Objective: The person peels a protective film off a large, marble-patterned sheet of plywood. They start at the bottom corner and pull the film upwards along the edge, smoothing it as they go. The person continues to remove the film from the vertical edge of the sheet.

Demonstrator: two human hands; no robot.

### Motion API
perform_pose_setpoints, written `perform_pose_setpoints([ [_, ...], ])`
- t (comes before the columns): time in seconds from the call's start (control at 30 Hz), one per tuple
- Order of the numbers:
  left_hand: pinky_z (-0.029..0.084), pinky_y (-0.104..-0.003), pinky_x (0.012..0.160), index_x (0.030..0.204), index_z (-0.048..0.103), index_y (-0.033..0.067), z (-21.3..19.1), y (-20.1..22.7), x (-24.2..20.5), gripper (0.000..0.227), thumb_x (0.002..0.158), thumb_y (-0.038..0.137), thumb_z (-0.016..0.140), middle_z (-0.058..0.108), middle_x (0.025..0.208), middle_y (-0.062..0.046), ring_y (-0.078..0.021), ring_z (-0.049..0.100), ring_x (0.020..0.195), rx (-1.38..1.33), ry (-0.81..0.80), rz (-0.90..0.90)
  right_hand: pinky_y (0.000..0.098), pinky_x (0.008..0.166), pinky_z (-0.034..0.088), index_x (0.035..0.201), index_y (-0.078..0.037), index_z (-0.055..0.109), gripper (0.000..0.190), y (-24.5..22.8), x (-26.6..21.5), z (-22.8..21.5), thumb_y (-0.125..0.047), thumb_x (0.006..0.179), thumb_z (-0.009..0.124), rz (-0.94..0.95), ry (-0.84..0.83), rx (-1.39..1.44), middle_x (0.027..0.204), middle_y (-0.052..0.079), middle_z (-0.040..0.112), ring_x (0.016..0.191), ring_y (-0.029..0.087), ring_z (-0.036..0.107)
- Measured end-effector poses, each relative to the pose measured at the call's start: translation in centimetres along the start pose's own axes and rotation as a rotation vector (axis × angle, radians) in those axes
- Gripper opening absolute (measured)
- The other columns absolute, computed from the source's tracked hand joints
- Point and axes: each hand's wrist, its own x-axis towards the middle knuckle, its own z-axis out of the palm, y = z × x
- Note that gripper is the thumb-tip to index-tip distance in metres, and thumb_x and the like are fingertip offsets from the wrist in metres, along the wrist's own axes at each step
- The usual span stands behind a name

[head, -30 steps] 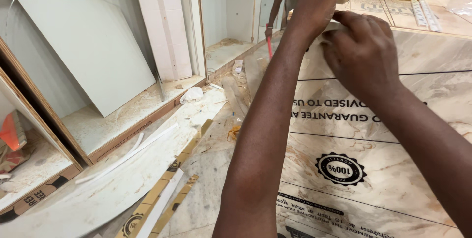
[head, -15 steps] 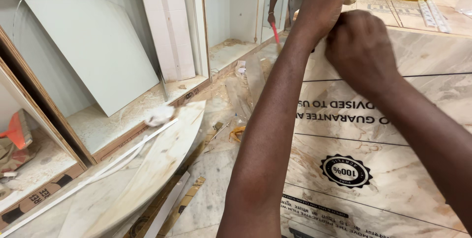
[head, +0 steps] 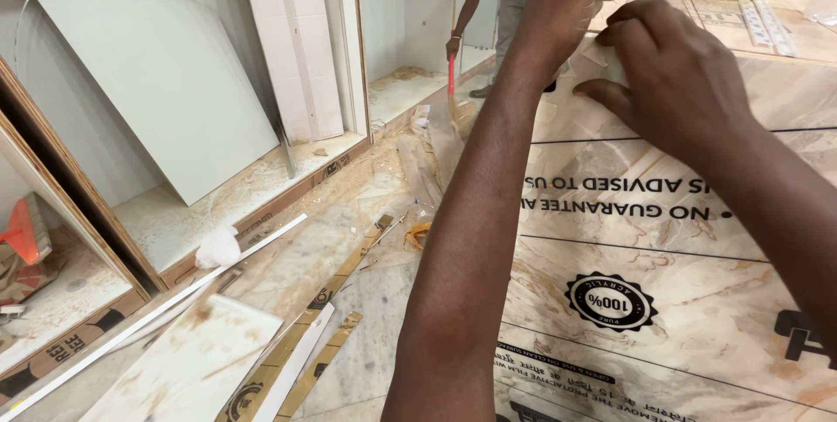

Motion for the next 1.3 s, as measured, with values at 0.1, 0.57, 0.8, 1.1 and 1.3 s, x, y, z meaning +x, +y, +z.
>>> perform_pose_setpoints([
  [0.1, 0.055, -0.038, 0.095, 0.145, 0.051, -0.0013, -0.1, -0.1, 0.1, 0.082, 0.101, 0.068, 0.048, 0.069, 0.126, -0.017, -0.0236, 0.067, 0.112, 0.004, -0.006, 0.032, 0.0408, 0.080, 0.055, 0.104, -0.003, 0.067, 0.031, -0.1, -0.3, 0.8, -0.025, 0.090, 0.085, -0.068, 0.091, -0.066, 0.116, 0.010, 0.065, 0.095, 0.028, 0.067],
  [0.57, 0.048, -0.046, 0.107, 0.159, 0.036, 0.0039, -1.0, 0.6, -0.2, 0.097, 0.095, 0.075, 0.051, 0.058, 0.144, -0.021, -0.0295, 0.057, 0.127, -0.192, -0.046, -0.082, 0.0453, 0.069, 0.052, 0.098, 0.001, 0.063, 0.015, 3.4, 2.2, 3.2, -0.007, 0.104, 0.073, 0.247, 0.173, 0.156, 0.085, 0.013, 0.070, 0.076, 0.032, 0.070],
  [0.8, 0.049, -0.041, 0.100, 0.146, 0.053, 0.0019, -1.0, 1.3, -0.5, 0.086, 0.097, 0.073, 0.049, 0.068, 0.127, -0.017, -0.0253, 0.063, 0.115, -0.078, 0.018, -0.086, 0.0504, 0.071, 0.056, 0.090, -0.006, 0.074, 0.006, 7.5, 5.9, 6.4, -0.011, 0.092, 0.078, 0.416, -0.238, -0.037, 0.080, 0.017, 0.072, 0.077, 0.037, 0.071],
  [1.1, 0.052, -0.043, 0.100, 0.145, 0.047, 0.0094, -1.1, 2.7, -0.9, 0.063, 0.102, 0.054, 0.057, 0.063, 0.127, -0.011, -0.0216, 0.062, 0.115, -0.221, -0.120, -0.125, 0.0330, 0.059, 0.058, 0.106, 0.004, 0.066, 0.014, 5.1, 5.4, 4.6, -0.009, 0.111, 0.064, 0.539, 0.119, 0.486, 0.089, 0.017, 0.072, 0.068, 0.023, 0.073],
  [1.3, 0.066, -0.041, 0.087, 0.145, 0.043, 0.0110, -2.0, 6.6, -2.0, 0.062, 0.099, 0.049, 0.061, 0.064, 0.126, -0.009, -0.0204, 0.073, 0.105, -0.129, -0.185, -0.041, 0.0225, 0.058, 0.051, 0.109, 0.001, 0.064, 0.015, 4.3, 5.1, 2.3, -0.013, 0.115, 0.062, 0.425, 0.187, 1.123, 0.089, 0.002, 0.066, 0.067, 0.010, 0.062],
])
